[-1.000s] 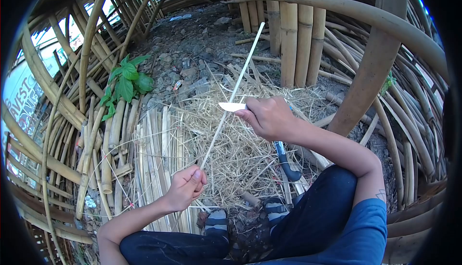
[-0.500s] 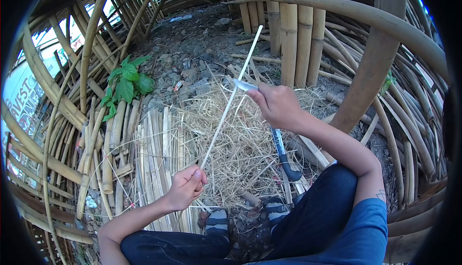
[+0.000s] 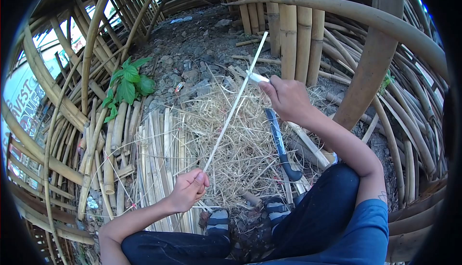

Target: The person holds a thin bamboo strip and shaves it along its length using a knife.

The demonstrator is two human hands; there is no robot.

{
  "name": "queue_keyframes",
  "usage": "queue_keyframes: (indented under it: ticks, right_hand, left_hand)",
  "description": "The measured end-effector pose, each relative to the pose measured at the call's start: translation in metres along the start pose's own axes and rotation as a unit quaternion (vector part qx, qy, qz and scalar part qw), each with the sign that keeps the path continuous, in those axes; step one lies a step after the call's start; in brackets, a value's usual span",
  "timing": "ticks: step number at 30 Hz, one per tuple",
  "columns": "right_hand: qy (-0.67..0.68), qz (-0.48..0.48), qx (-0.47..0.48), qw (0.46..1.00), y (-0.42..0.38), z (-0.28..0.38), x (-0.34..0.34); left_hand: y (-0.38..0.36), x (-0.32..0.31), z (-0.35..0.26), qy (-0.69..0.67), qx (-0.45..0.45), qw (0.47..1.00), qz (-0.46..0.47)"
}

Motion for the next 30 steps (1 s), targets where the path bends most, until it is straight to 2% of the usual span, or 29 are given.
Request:
queue_keyframes:
  ticks: [5,7,10,18,21,22,23,24,25,26,28,30]
  right_hand:
    - [-0.028,0.021,-0.048,0.998,0.003,-0.010,0.005]
    - [0.008,0.031,-0.168,0.985,0.011,-0.039,0.010]
    - [-0.002,0.053,-0.177,0.983,0.003,-0.044,0.009]
    - [-0.048,0.063,-0.179,0.981,-0.007,-0.077,-0.002]
    - [-0.118,0.112,-0.188,0.969,-0.010,-0.102,-0.017]
    - [-0.076,0.101,-0.315,0.941,-0.009,-0.152,-0.011]
    - [-0.036,0.086,-0.436,0.895,-0.015,-0.186,-0.008]
    - [-0.041,0.085,-0.433,0.897,-0.019,-0.186,-0.009]
    - [-0.027,0.060,-0.422,0.904,-0.026,-0.184,-0.006]
    - [-0.008,0.037,-0.417,0.908,-0.036,-0.181,-0.005]
    - [0.016,0.059,-0.447,0.892,-0.048,-0.174,-0.025]
    - [0.106,0.076,-0.434,0.891,-0.050,-0.157,-0.040]
  left_hand:
    - [-0.002,0.000,0.006,-0.004,0.007,1.000,-0.001]
    - [-0.006,0.001,0.016,0.026,0.015,0.999,0.011]
    - [-0.011,0.005,0.020,-0.024,0.051,0.998,0.008]
    - [-0.014,0.014,0.022,0.016,0.078,0.997,-0.006]
    - [-0.018,0.025,0.031,0.056,0.100,0.993,-0.005]
    - [-0.025,0.028,0.034,0.055,0.102,0.993,-0.007]
    - [-0.029,0.030,0.036,0.137,0.100,0.985,0.016]
    - [-0.032,0.031,0.040,0.216,0.094,0.971,0.038]
    - [-0.036,0.041,0.051,0.198,0.118,0.973,0.003]
    - [-0.035,0.044,0.055,0.196,0.119,0.973,0.004]
    - [-0.037,0.055,0.057,0.204,0.128,0.970,-0.029]
    - [-0.033,0.054,0.056,0.191,0.135,0.972,-0.032]
Point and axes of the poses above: each hand's wrist, its own y-axis towards the middle knuckle, its own x-axis out of the back of the hand, z = x × y, the point moved 7 cm from there along y, towards the middle knuckle, and after that the axes turned 7 degrees about -x, right-handed, at the moved point
